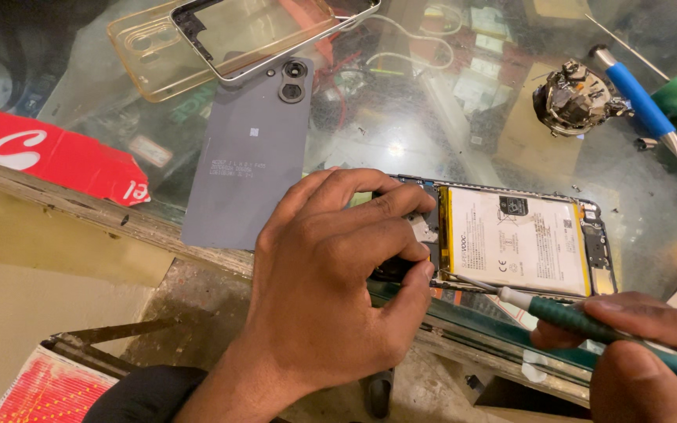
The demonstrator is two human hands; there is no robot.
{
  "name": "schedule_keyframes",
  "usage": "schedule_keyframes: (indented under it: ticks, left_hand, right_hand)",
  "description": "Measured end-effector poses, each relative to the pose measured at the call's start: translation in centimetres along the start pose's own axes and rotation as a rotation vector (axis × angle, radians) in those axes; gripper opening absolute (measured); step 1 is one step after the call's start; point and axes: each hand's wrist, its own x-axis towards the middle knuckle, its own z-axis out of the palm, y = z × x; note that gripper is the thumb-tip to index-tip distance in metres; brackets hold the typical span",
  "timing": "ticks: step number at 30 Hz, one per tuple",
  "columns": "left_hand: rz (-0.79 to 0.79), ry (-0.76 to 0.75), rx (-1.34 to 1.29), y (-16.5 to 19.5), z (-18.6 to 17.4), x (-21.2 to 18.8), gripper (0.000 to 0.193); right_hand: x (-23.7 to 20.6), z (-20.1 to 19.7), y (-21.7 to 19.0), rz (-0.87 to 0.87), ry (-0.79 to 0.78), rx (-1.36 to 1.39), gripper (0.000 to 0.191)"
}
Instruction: The person repairs a disassembled smartphone on a glass counter, holding the phone frame with one hand while using a screwdriver with the other to pry and unscrew components near the battery. They reposition the phone and continue working on its internal parts.
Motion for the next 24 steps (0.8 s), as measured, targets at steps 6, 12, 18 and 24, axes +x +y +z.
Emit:
schedule_keyframes:
  ticks: [6,12,18,24]
  left_hand:
    - [0.011,0.018,-0.015,0.0,0.1,0.0,0.007]
    - [0.039,0.043,-0.033,0.1,0.1,0.1,0.008]
    - [0.01,0.022,-0.006,0.0,0.2,0.0,0.008]
    - [0.011,0.016,0.003,-0.1,0.2,-0.1,0.008]
  right_hand:
    - [-0.1,0.1,-0.4,0.04,-0.03,0.014,0.033]
    - [2.7,0.9,-3.4,-0.073,-0.23,-0.074,0.036]
    - [0.7,-0.1,-1.3,-0.026,-0.081,-0.048,0.033]
    - [0.8,-1.1,0.4,-0.023,-0.134,-0.091,0.033]
